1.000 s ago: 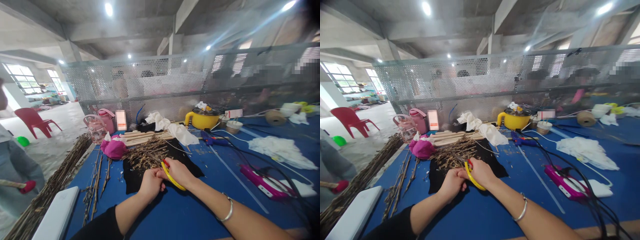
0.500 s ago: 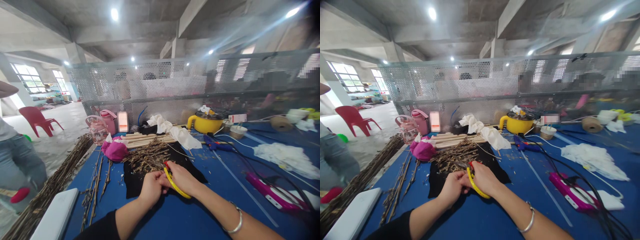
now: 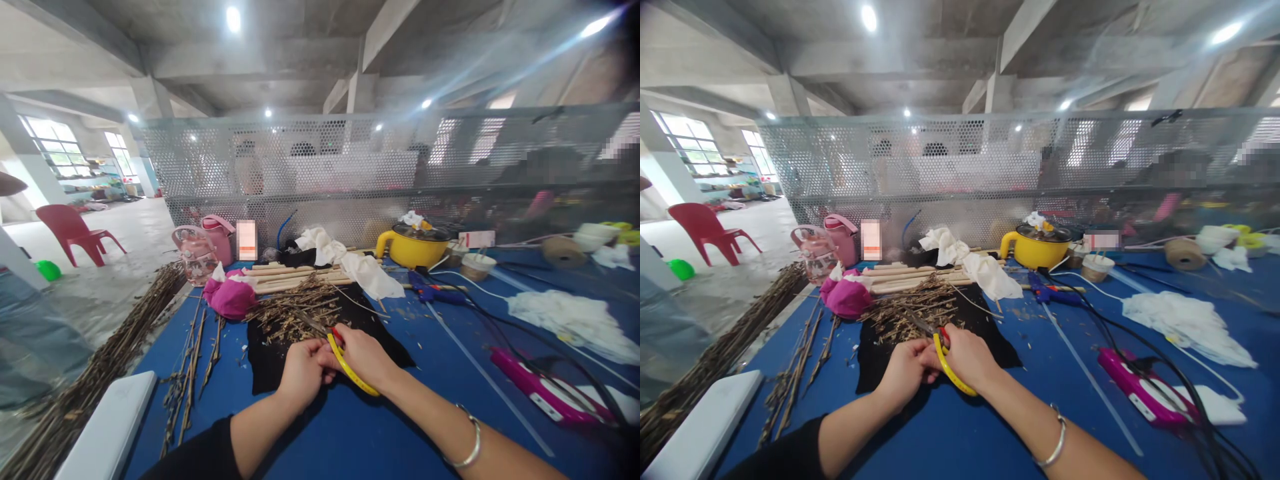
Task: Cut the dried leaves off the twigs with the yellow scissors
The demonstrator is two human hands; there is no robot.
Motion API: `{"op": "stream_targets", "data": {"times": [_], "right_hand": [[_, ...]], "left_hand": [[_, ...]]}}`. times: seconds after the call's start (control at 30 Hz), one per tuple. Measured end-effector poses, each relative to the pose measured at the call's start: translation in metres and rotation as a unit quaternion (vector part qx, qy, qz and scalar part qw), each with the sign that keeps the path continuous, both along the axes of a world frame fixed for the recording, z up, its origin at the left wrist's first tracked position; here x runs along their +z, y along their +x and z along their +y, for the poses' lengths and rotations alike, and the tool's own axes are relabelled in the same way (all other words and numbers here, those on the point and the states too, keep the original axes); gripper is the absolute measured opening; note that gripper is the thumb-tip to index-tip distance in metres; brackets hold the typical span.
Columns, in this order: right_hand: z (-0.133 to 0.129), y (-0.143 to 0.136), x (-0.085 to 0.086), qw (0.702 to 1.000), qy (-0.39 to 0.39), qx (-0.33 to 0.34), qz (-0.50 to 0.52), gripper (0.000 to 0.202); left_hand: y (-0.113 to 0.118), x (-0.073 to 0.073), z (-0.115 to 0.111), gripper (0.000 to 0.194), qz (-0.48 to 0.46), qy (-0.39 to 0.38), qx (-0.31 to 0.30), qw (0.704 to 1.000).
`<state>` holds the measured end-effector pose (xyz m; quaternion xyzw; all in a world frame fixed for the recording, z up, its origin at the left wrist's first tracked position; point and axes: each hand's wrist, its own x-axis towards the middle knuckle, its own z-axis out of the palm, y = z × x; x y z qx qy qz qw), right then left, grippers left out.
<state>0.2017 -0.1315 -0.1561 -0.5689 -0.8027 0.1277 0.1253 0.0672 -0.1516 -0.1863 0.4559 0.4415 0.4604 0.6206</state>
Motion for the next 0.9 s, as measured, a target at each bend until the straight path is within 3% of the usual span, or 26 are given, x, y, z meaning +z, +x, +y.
{"op": "stream_targets", "data": {"times": [0.17, 0.43, 0.63, 0.9], "right_hand": [[0.0, 0.0, 0.002, 1.0, -0.003, 0.0, -0.001, 0.042], [-0.006, 0.0, 0.006, 0.999, 0.019, 0.036, 0.028, 0.043], [-0.006, -0.001, 0.004, 0.997, 0.037, 0.041, 0.045, 0.044], [-0.007, -0.002, 0.007, 1.0, 0.016, 0.004, -0.016, 0.045]], "left_hand": [[-0.003, 0.003, 0.003, 0.028, 0.015, -0.012, 0.009, 1.0], [-0.011, 0.008, 0.004, 0.04, 0.088, 0.066, 0.019, 0.994], [-0.009, 0.001, 0.004, 0.04, 0.052, 0.029, 0.008, 0.998], [-0.007, 0.002, 0.003, 0.038, 0.038, 0.044, 0.006, 0.998]]}}
